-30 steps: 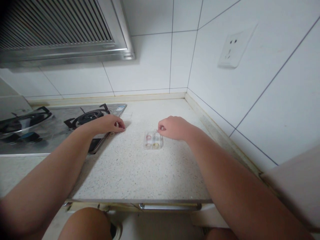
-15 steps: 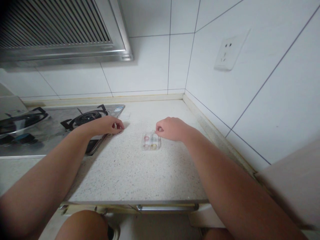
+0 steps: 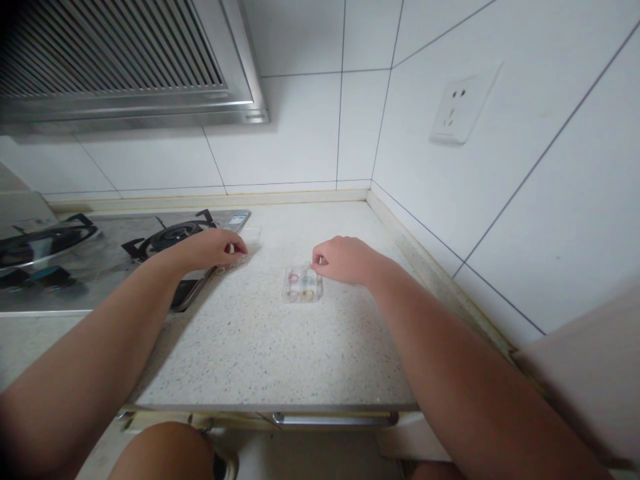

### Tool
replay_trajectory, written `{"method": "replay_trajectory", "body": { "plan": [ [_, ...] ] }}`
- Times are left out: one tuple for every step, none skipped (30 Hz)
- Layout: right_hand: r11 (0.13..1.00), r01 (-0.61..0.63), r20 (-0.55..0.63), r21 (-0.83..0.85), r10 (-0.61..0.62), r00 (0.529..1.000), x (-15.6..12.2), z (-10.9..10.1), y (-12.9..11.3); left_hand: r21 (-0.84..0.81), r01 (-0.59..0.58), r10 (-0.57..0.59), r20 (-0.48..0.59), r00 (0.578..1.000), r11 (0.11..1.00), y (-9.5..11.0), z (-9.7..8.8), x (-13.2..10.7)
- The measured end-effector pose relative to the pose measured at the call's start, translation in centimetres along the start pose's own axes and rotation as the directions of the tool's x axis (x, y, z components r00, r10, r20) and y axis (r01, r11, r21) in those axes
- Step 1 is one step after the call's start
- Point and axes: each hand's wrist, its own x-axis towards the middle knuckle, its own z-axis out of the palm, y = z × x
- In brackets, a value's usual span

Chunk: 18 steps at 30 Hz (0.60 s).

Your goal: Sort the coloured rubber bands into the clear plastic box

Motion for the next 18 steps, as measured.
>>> {"method": "replay_trajectory", "body": {
  "plan": [
    [1.0,0.001,-0.002,-0.001,-0.001,1.0,0.0,0.0,0.0,0.016,-0.007,0.007,-0.017,1.0,1.0,0.0,0.0,0.0],
    [1.0,0.001,-0.006,-0.004,-0.001,1.0,0.0,0.1,0.0,0.03,-0.014,0.015,-0.031,0.999,0.999,0.1,-0.1,0.0],
    [1.0,0.001,-0.011,-0.005,-0.001,1.0,0.0,0.1,0.1,0.04,-0.021,0.022,-0.041,0.999,0.999,0.2,-0.1,0.0],
    [1.0,0.002,-0.014,-0.005,-0.002,1.0,0.1,0.1,0.1,0.045,-0.027,0.029,-0.047,0.998,0.999,0.3,-0.1,0.0],
    [1.0,0.003,-0.016,-0.004,-0.003,1.0,0.1,0.2,0.1,0.049,-0.034,0.036,-0.053,0.998,0.998,0.4,-0.1,0.0],
    [1.0,0.006,-0.017,-0.003,-0.006,1.0,0.1,0.2,0.1,0.052,-0.039,0.042,-0.058,0.997,0.998,0.5,-0.1,0.0],
    [1.0,0.008,-0.016,-0.002,-0.009,1.0,0.1,0.2,0.1,0.055,-0.042,0.046,-0.063,0.997,0.998,0.7,-0.2,-0.1],
    [1.0,0.011,-0.015,-0.002,-0.011,1.0,0.1,0.2,0.1,0.058,-0.045,0.049,-0.067,0.997,0.997,0.8,-0.2,-0.1],
    [1.0,0.012,-0.015,-0.004,-0.012,1.0,0.1,0.2,0.1,0.06,-0.05,0.054,-0.068,0.996,0.997,1.0,-0.2,-0.1],
    [1.0,0.01,-0.014,-0.006,-0.01,1.0,0.1,0.2,0.2,0.06,-0.055,0.059,-0.069,0.996,0.997,1.1,-0.2,-0.1],
    [1.0,0.009,-0.016,-0.008,-0.009,1.0,0.1,0.2,0.2,0.058,-0.06,0.065,-0.072,0.995,0.996,1.2,-0.2,-0.1],
    [1.0,0.009,-0.017,-0.007,-0.01,1.0,0.1,0.2,0.2,0.056,-0.067,0.072,-0.075,0.995,0.996,1.3,-0.2,-0.1],
    [1.0,0.011,-0.017,-0.005,-0.011,1.0,0.1,0.2,0.2,0.054,-0.075,0.079,-0.076,0.994,0.996,1.4,-0.2,-0.1],
    [1.0,0.013,-0.017,-0.003,-0.013,1.0,0.2,0.2,0.2,0.053,-0.079,0.083,-0.077,0.994,0.995,1.6,-0.2,-0.1],
    [1.0,0.014,-0.016,-0.001,-0.014,1.0,0.2,0.2,0.2,0.052,-0.08,0.084,-0.079,0.993,0.995,1.7,-0.2,-0.1],
    [1.0,0.014,-0.014,-0.001,-0.014,1.0,0.2,0.2,0.2,0.051,-0.081,0.085,-0.08,0.993,0.995,1.9,-0.2,-0.1],
    [1.0,0.014,-0.012,-0.002,-0.014,1.0,0.2,0.2,0.2,0.051,-0.084,0.088,-0.08,0.993,0.995,2.1,-0.2,-0.1],
    [1.0,0.014,-0.01,-0.002,-0.014,1.0,0.1,0.2,0.2,0.052,-0.089,0.093,-0.082,0.992,0.995,2.3,-0.2,-0.1]
  ]
}}
